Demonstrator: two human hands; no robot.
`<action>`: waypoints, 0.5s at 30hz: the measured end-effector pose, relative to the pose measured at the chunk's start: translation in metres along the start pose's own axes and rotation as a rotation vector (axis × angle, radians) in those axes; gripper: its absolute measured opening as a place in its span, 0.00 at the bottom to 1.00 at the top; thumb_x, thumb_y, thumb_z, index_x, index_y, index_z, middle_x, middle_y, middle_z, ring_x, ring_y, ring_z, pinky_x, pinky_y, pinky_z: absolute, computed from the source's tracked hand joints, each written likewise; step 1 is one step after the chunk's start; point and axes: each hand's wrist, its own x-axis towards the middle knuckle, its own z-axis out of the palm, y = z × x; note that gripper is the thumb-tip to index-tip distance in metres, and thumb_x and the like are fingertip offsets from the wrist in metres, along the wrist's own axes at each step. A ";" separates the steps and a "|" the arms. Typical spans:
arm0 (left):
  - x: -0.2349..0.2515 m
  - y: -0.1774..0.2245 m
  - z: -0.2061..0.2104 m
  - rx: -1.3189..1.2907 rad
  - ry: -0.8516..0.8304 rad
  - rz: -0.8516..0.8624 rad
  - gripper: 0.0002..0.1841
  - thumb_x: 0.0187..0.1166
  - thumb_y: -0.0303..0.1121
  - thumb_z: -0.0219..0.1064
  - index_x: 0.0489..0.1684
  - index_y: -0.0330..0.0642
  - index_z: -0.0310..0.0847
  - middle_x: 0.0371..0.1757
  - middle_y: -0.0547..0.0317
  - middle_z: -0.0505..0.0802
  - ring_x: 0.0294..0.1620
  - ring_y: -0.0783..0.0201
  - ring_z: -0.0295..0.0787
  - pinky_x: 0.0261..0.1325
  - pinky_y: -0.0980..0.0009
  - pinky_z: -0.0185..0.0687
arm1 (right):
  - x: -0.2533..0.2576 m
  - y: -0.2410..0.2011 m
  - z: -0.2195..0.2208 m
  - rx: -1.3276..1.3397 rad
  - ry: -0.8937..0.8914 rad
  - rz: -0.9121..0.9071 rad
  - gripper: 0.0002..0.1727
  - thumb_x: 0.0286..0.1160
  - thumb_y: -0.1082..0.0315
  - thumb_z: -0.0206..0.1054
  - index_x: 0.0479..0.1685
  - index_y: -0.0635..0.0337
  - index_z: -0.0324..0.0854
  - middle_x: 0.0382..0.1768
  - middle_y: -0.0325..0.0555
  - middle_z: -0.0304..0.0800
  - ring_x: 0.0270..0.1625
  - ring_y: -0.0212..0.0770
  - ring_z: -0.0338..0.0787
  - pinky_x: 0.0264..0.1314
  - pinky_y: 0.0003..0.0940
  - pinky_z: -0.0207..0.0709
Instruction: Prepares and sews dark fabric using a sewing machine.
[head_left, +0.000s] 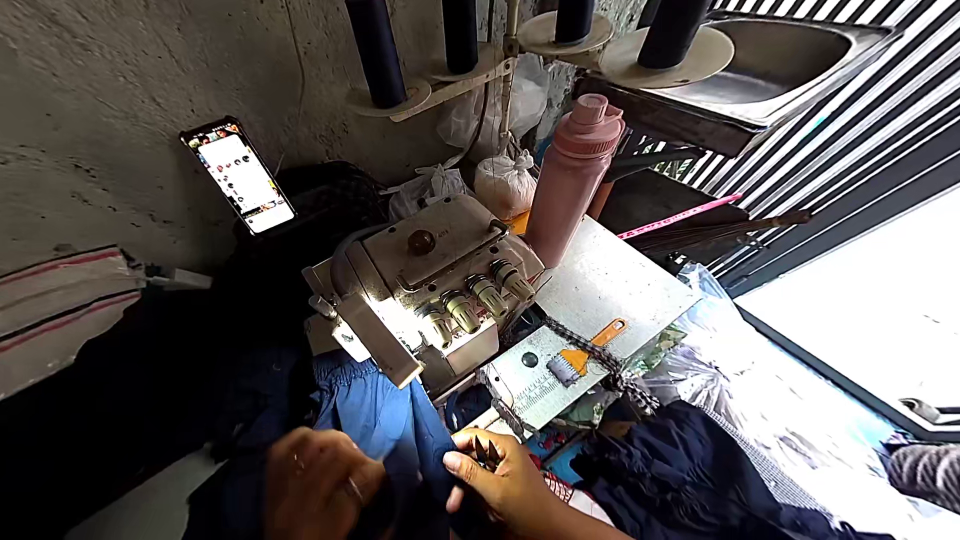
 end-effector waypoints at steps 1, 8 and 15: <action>-0.006 0.010 0.001 0.022 -0.067 0.030 0.12 0.86 0.48 0.59 0.38 0.53 0.78 0.40 0.63 0.85 0.54 0.64 0.78 0.70 0.69 0.60 | -0.004 -0.002 -0.003 0.017 -0.016 0.026 0.08 0.84 0.71 0.63 0.51 0.63 0.85 0.32 0.31 0.94 0.27 0.19 0.89 0.30 0.16 0.82; -0.052 0.034 0.036 0.086 -0.046 -0.034 0.12 0.86 0.50 0.61 0.45 0.60 0.89 0.30 0.70 0.85 0.54 0.72 0.79 0.75 0.66 0.47 | -0.015 0.006 -0.013 -0.079 0.012 -0.075 0.05 0.76 0.68 0.72 0.38 0.60 0.88 0.27 0.30 0.92 0.27 0.20 0.89 0.32 0.19 0.85; -0.061 0.048 0.043 0.265 0.025 -0.034 0.10 0.87 0.42 0.58 0.53 0.64 0.87 0.42 0.71 0.85 0.61 0.71 0.75 0.78 0.65 0.43 | -0.017 0.016 -0.019 -0.261 0.058 -0.368 0.07 0.74 0.64 0.75 0.34 0.59 0.91 0.37 0.35 0.82 0.43 0.16 0.80 0.44 0.08 0.74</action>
